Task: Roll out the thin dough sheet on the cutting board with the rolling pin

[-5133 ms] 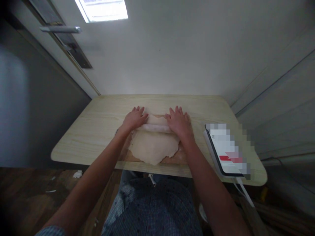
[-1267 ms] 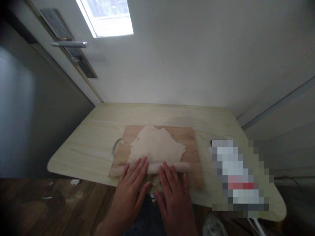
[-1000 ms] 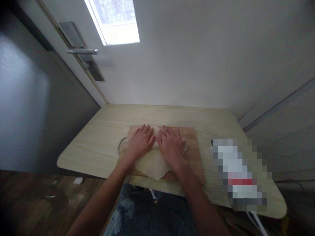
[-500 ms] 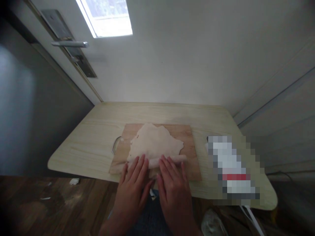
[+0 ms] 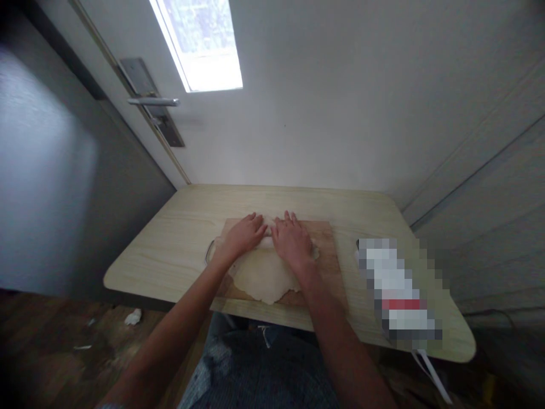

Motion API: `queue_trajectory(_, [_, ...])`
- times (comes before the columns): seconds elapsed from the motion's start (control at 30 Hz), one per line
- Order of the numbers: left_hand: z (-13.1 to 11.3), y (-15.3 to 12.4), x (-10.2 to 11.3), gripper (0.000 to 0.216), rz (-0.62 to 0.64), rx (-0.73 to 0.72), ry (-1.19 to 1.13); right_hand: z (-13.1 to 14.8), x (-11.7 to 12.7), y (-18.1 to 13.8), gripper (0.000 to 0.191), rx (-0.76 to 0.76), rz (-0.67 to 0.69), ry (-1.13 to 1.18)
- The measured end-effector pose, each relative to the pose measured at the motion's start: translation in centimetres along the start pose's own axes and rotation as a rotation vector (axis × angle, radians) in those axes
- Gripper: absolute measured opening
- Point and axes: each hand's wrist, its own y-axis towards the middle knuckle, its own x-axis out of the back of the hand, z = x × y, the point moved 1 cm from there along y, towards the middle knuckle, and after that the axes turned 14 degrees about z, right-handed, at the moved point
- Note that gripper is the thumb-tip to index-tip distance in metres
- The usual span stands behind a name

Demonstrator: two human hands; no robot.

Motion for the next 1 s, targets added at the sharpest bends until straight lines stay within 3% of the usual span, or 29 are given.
queue_trajectory(0.07, [-0.7, -1.6, -0.5, 0.037, -0.068, 0.039, -0.011, 0.2, -0.2, -1.4, 0.044, 0.003, -0.008, -0.01])
queue_trajectory(0.17, [-2.6, -6.4, -2.2, 0.039, -0.147, 0.068, 0.0, 0.9, -1.0, -5.9, 0.041, 0.045, -0.032, -0.019])
queue_trajectory(0.3, [-4.8, -13.5, -4.2, 0.046, -0.154, 0.061, 0.016, 2.1, -2.4, -12.6, 0.04, 0.056, -0.089, -0.062])
queue_trajectory(0.4, [-5.2, -15.8, -4.9, 0.048, -0.145, 0.001, 0.034, 2.3, -3.3, -14.9, 0.043, 0.1, -0.117, -0.102])
queue_trajectory(0.5, [-4.5, -13.8, -4.7, 0.048, -0.137, 0.002, 0.033, 1.8, -3.3, -13.2, 0.042, 0.093, -0.123, -0.101])
queue_trajectory(0.67, [-2.3, -5.2, -2.2, 0.044, -0.159, 0.088, 0.034, 0.6, -1.1, -5.2, 0.043, 0.03, -0.034, -0.052])
queue_trajectory(0.77, [-1.6, -1.7, -0.7, 0.045, -0.126, 0.103, 0.021, 0.0, 0.2, -1.8, 0.044, -0.068, -0.001, -0.049])
queue_trajectory(0.87, [-1.8, -1.8, -0.6, 0.042, -0.127, 0.096, -0.004, -0.1, 0.2, -1.9, 0.044, -0.052, 0.004, -0.057])
queue_trajectory(1.0, [-3.0, -7.2, -2.0, 0.038, -0.176, 0.079, -0.041, 0.9, -1.2, -7.1, 0.04, 0.046, -0.07, -0.046])
